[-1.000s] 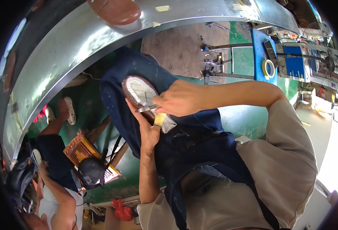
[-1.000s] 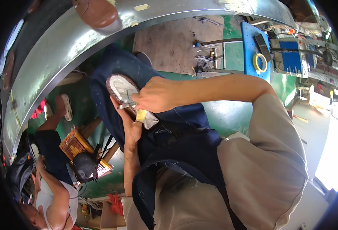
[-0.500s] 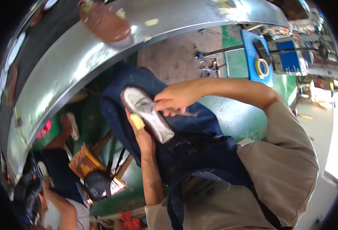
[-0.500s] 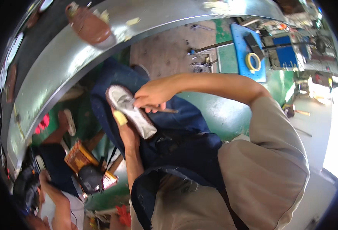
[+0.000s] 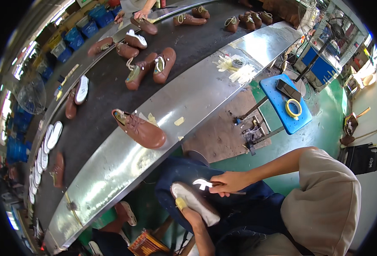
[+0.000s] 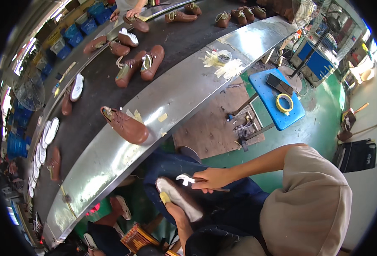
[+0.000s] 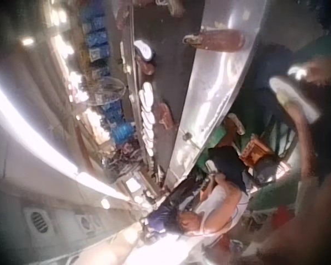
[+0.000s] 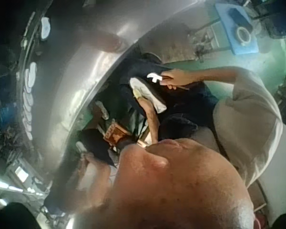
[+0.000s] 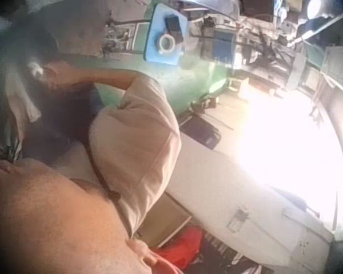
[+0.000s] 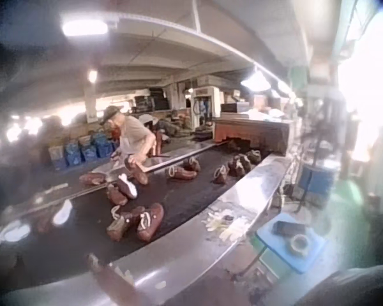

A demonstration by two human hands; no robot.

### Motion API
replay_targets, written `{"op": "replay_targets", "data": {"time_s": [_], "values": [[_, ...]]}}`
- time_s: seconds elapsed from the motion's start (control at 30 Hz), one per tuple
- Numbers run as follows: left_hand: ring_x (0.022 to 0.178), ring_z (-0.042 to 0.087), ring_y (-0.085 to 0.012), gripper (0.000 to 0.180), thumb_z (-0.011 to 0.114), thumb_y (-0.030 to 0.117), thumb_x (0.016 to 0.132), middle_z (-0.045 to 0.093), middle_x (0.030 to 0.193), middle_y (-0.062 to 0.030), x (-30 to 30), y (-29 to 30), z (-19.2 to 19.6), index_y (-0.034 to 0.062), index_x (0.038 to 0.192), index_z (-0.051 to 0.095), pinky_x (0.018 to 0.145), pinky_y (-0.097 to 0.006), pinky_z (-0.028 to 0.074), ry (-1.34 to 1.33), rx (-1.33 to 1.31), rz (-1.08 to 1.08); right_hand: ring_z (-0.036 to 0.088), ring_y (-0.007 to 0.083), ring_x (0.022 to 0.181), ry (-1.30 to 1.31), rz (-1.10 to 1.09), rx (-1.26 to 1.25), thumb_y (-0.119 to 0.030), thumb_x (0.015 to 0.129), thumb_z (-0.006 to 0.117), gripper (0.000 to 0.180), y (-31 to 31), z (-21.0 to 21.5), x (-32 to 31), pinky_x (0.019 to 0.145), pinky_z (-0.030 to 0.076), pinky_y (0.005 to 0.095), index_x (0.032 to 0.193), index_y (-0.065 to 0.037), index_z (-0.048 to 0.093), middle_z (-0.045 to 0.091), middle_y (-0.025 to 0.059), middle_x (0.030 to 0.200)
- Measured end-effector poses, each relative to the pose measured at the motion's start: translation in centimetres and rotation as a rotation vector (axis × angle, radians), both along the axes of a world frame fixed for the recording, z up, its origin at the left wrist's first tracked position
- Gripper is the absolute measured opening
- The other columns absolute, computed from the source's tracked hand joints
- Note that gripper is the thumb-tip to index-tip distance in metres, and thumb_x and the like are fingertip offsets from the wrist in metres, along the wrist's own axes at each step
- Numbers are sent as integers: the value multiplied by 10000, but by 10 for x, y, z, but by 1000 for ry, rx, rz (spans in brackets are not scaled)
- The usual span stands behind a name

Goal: The person is assembling and finishing shoes on a factory production line.

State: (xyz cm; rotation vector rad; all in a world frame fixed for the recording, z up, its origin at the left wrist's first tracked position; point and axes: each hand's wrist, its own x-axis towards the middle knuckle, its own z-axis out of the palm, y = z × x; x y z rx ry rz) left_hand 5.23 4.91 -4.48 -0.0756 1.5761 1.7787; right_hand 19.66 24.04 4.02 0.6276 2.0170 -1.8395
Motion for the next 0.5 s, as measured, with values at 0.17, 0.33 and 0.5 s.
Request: {"op": "replay_targets", "data": {"time_s": [0.17,0.33,0.5], "values": [[1112,631,-331,594,323,527,1061,617,1261,-131,-11,50,94,129,1479,463,994,-490,510,-223,617,183,611,102,719,27,13,-319,-609,1010,544,562,17,11,-1,673,511,309,1110,-60,613,706,24,934],[1447,412,-325,546,422,256,1086,393,1592,-188,-29,116,131,-10,1558,352,1207,-433,305,676,180,-77,592,219,1302,295,-392,-1051,-620,1034,460,728,37,-15,-25,1057,513,400,1517,-75,454,575,102,1475],[1428,404,-463,580,668,195,961,497,1511,-209,-68,119,146,7,1479,491,1177,-531,320,1531,-182,-256,647,114,754,355,-778,-426,-769,897,585,702,171,77,-59,626,478,253,1121,-117,718,708,22,897]]}}
